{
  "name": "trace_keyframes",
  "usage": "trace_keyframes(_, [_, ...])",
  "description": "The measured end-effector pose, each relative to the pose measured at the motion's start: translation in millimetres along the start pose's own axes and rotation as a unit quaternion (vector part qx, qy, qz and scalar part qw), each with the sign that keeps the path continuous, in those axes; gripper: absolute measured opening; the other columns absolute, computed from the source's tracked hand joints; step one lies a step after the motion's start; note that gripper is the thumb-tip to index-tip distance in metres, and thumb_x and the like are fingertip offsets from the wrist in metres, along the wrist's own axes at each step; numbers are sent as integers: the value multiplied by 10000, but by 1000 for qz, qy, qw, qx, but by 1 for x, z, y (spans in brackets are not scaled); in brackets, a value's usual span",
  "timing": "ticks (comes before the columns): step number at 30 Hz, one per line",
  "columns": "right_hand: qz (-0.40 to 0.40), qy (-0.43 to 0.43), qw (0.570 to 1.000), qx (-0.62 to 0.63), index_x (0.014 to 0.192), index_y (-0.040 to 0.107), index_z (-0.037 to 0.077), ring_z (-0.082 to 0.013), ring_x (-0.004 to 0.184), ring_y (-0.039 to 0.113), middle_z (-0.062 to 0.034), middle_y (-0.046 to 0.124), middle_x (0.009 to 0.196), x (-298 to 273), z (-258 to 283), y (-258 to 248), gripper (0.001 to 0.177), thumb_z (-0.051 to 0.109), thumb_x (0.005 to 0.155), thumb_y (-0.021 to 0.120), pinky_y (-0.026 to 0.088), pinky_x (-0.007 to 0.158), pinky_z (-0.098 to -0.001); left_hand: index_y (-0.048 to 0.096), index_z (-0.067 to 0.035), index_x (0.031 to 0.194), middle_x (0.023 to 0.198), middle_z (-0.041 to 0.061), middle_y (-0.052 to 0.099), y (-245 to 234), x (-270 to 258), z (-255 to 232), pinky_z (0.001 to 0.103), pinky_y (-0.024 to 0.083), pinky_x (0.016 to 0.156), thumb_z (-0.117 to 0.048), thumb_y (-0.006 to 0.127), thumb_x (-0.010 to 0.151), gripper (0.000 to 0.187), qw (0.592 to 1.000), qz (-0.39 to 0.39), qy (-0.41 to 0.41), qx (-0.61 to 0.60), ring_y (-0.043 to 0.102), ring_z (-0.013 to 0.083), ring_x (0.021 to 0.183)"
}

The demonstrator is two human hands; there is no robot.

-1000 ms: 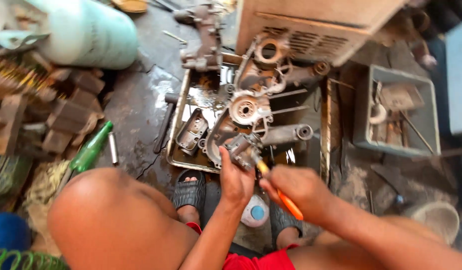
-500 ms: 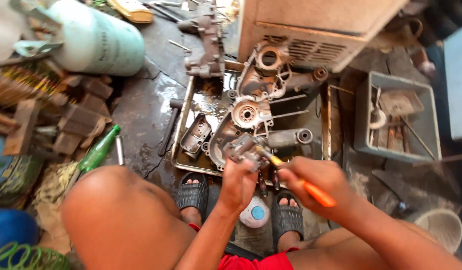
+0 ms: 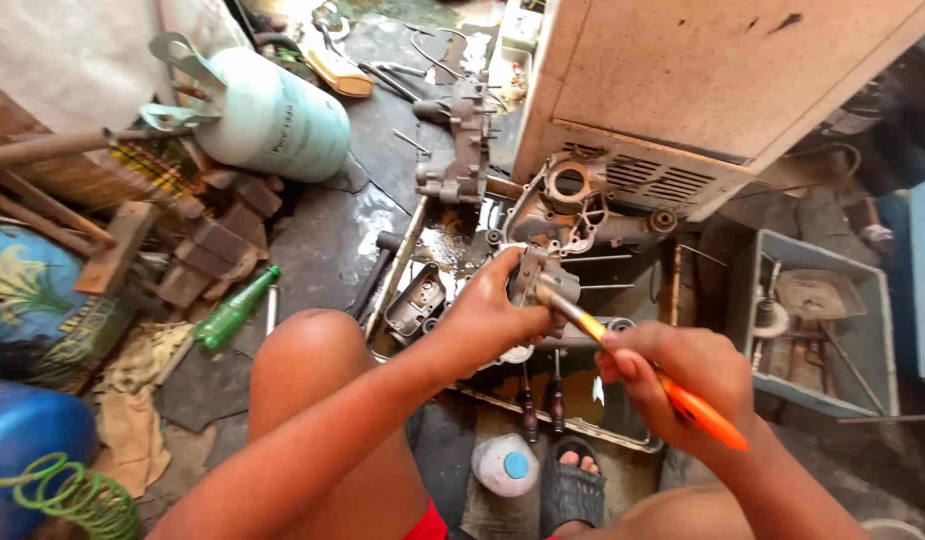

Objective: The person pours liquid from a plastic bottle onto a metal engine part held in the left hand. Then, using a brush in the right hand, the person scrubs the part thoroughly, rotating it to clean different sides and crevices.

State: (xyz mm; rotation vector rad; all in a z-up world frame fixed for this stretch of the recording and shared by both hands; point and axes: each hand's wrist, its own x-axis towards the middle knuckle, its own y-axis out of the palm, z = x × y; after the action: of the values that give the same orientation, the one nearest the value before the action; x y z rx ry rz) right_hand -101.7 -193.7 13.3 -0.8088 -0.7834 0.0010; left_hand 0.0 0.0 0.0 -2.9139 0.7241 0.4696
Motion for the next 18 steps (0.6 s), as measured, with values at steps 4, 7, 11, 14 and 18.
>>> trace_keyframes(4, [-15, 74, 997, -30, 968, 681, 105, -88, 628, 767, 26, 759, 758, 7, -15, 5, 223, 246, 1019, 516, 552, 570, -199, 590, -50, 1128, 939, 113, 714, 5, 32, 21, 310, 599, 559, -66, 804, 741, 443, 979, 54, -8, -198, 709, 220, 736])
trace_keyframes(7, [-28, 138, 986, -85, 1007, 713, 127, -98, 668, 764, 23, 769, 784, 8, -17, 11, 255, 279, 1036, 511, 539, 588, -233, 550, -94, 1147, 1119, 127, 561, 5, 38, 29, 327, 548, 546, -243, 603, 850, 336, 933, 103, -126, -320, 627, 253, 914])
trace_keyframes(11, [-139, 178, 974, 34, 971, 636, -1, -204, 586, 752, -124, 722, 770, 13, -14, 29, 265, 202, 1060, 490, 554, 535, -227, 634, -87, 1141, 1073, 177, 672, -1, 50, 36, 335, 525, 533, -612, 393, 946, 610, 877, 145, -173, -424, 601, 265, 930])
trace_keyframes(14, [-164, 168, 968, 84, 988, 598, -48, -253, 563, 746, -188, 709, 781, 9, -26, 37, 289, 207, 1055, 480, 584, 530, -256, 672, -97, 1143, 1179, 225, 678, 0, 55, 38, 589, 495, 703, -651, 323, 1001, 670, 828, 120, -197, -511, 609, 386, 1042])
trace_keyframes(18, [-198, 167, 957, 130, 982, 563, -43, -302, 553, 737, -232, 673, 764, 11, -45, 47, 289, 213, 1069, 462, 593, 483, -306, 652, -182, 1312, 1135, 165, 724, 3, 73, 50, 817, 473, 876, -518, 443, 1065, 466, 742, 121, -148, -642, 670, 483, 1041])
